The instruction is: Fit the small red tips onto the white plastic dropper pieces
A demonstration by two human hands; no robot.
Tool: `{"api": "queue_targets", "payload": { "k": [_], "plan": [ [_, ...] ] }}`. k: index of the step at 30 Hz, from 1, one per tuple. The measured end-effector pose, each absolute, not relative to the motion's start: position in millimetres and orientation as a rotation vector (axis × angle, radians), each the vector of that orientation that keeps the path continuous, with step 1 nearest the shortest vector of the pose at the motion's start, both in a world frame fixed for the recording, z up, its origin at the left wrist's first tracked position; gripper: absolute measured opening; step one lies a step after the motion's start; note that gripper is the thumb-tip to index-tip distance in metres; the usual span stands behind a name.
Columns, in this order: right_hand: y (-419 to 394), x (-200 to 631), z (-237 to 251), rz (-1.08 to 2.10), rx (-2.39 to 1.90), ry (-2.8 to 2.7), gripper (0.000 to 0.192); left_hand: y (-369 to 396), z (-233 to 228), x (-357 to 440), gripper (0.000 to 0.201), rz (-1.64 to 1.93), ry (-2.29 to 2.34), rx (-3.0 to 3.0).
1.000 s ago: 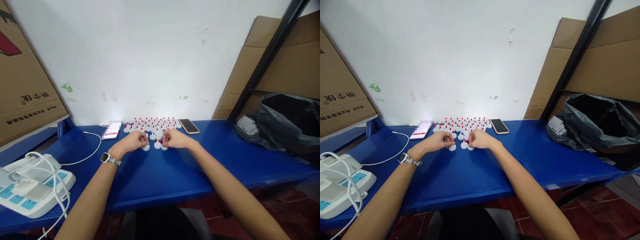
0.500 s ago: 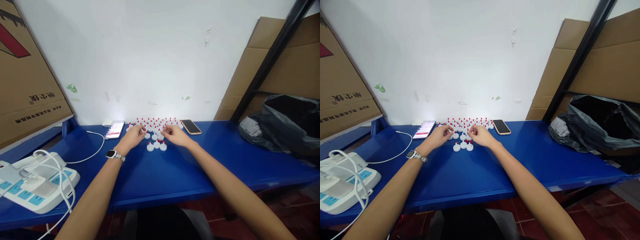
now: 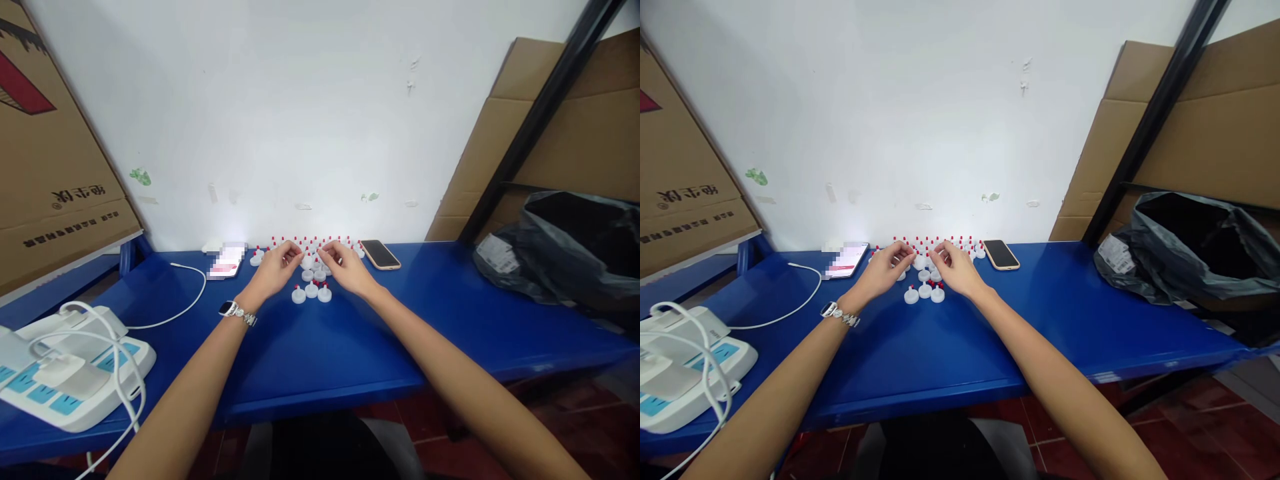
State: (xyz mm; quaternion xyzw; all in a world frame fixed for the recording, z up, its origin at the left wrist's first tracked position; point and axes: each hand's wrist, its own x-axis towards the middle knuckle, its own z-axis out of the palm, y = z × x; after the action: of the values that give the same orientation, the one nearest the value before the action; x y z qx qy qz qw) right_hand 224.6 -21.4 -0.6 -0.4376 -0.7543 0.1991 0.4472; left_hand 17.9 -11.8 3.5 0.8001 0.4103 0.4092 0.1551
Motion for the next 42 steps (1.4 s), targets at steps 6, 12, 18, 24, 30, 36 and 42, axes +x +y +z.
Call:
{"api": "queue_targets", "payload": {
  "k": [6,12,18,24,30,36,42],
  "plan": [
    [-21,210,-10,0.934,-0.830,-1.754,0.036,-29,4,38,0.023,1.271,1.024,2.188],
    [-25,196,-14,1.124,-0.716,-1.543,0.041,-35,8,39,0.024,1.155,1.049,2.583],
    [-36,200,-3,0.771,-0.776,-1.695,0.029,-27,5,44,0.040,1.354,1.145,2.211],
    [-18,222,-10,0.591,-0.959,-1.736,0.022,-15,-2,24,0.040,1.121,1.172,2.244],
    [-13,221,-18,0.517,-1.010,-1.862,0.023,-10,-10,18,0.027,0.836,1.167,2.476],
    [-21,222,-11,0.542,-1.020,-1.870,0.017,-18,2,13,0.028,0.727,1.240,2.397],
    [-18,222,-9,0.336,-1.108,-1.798,0.014,-23,-1,19,0.027,0.746,1.147,2.562]
  ]
}}
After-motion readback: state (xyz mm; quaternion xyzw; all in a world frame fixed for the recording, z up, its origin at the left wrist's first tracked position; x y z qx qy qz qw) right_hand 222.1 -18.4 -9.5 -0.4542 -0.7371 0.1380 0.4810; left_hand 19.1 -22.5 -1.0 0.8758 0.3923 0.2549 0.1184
